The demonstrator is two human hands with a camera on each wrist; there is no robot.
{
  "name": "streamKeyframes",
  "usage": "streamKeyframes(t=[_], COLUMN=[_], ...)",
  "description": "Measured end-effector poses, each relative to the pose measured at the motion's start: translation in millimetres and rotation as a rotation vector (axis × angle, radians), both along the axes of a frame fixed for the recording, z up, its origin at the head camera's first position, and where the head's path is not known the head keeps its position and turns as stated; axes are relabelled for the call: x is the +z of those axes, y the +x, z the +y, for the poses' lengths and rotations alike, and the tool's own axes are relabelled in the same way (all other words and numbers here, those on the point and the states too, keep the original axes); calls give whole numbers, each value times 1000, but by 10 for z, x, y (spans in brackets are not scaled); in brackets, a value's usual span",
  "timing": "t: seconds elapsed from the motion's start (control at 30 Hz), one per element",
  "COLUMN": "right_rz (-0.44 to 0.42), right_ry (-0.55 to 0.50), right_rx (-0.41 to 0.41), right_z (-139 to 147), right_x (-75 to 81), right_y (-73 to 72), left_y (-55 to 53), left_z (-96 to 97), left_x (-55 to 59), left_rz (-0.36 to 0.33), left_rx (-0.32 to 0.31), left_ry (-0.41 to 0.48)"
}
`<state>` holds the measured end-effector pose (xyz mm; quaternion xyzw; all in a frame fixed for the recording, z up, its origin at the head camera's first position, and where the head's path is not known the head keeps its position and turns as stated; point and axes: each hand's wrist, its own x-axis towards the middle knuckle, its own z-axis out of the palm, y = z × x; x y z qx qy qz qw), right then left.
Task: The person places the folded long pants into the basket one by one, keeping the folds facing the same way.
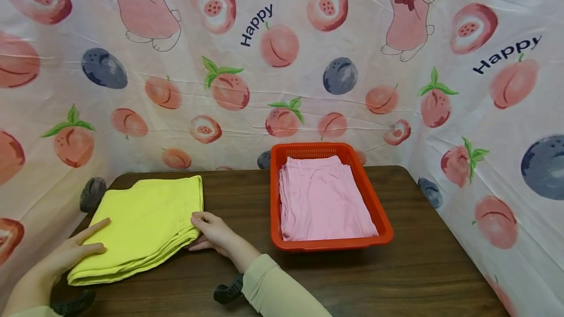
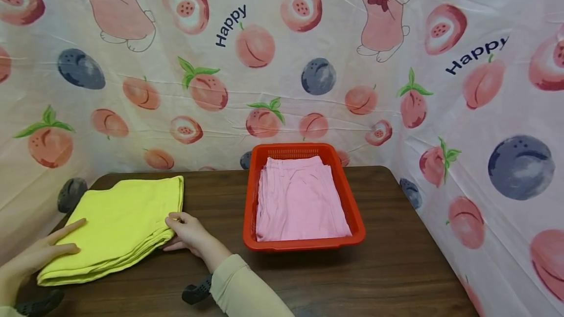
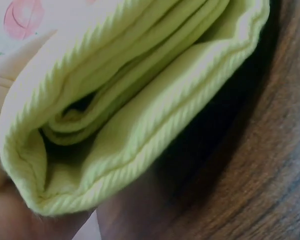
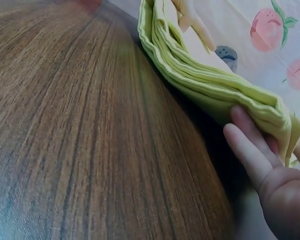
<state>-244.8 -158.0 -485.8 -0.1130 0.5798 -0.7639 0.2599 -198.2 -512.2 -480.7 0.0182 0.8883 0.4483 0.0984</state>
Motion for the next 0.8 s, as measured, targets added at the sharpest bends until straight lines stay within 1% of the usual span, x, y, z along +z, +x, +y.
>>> streamKeyframes(t=[0.07, 0.17, 0.33, 0.43, 0.6, 0.67, 0.8], right_rz=[1, 1, 3, 22, 52, 47, 44], right_ry=[19, 45, 60, 88, 183, 206, 231], right_rx=[-19, -43, -51, -70, -165, -206, -255], right_z=[-6, -24, -21, -16, -21, -25, -40], right_x=[-11, -23, -27, -44, -75, -74, -63], right_y=[3, 11, 19, 17, 35, 48, 61], left_y=[22, 56, 73, 88, 114, 114, 96], left_z=[-3, -8, -18, -19, -21, -19, 1], left_x=[-5, -20, -55, -79, -119, -123, -99], left_rz=[-12, -35, -44, -31, -10, -8, -5], left_rx=[-13, -5, 6, -6, -30, -33, -23], left_ry=[7, 27, 40, 63, 94, 89, 62])
